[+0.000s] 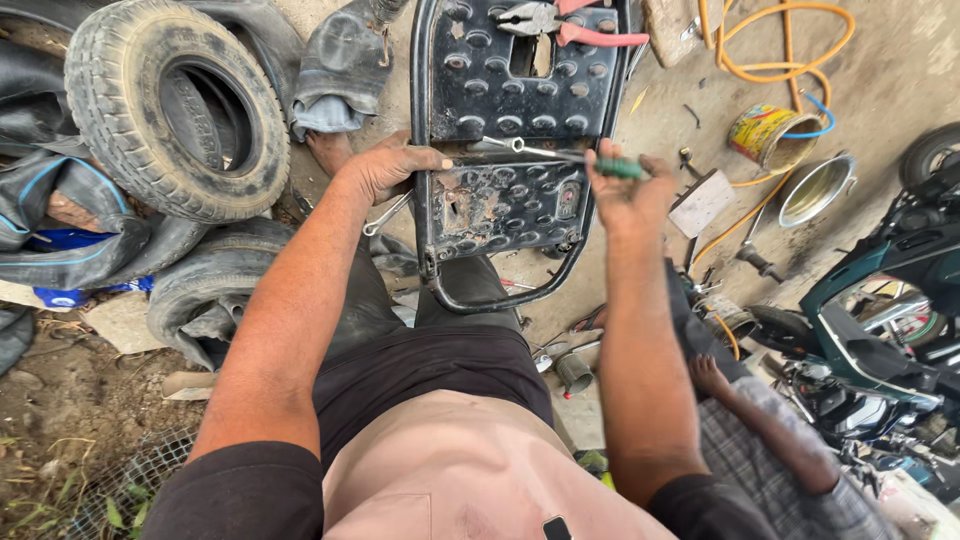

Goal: The person works on the footboard of a parked scooter, using a spanner and a screwdriver to loosen and remove bolts from the panel. They handle small fasteners by hand, work on the seat mounting area, and continue loosening hardware on the footboard throughout the clip.

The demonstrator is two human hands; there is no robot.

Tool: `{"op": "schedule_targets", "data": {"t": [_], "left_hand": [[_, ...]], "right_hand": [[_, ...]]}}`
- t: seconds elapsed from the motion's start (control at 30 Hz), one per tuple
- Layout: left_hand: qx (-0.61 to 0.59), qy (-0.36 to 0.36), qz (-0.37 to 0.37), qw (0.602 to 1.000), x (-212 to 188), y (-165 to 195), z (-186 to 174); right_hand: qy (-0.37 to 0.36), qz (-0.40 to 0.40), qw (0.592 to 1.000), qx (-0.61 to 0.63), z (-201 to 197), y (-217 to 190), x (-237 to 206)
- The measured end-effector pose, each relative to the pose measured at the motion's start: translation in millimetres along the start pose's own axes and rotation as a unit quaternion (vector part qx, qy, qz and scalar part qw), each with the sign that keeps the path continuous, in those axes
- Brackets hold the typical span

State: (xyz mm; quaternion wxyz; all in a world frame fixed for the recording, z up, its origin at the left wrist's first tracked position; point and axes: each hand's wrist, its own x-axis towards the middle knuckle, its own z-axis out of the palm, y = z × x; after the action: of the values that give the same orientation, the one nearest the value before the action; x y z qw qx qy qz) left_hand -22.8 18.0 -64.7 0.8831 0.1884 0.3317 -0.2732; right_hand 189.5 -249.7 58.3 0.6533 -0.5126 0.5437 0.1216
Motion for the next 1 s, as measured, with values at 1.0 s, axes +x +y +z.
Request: {"op": "schedule_targets", "data": {"t": [1.0], "left_hand": [[-0.001,0.002,0.022,1.000,3.9,-2.3,-8.6]], "right_hand": [[-0.472,-0.445,0.236,-0.724,-41.8,144.4,-229.0]]}}
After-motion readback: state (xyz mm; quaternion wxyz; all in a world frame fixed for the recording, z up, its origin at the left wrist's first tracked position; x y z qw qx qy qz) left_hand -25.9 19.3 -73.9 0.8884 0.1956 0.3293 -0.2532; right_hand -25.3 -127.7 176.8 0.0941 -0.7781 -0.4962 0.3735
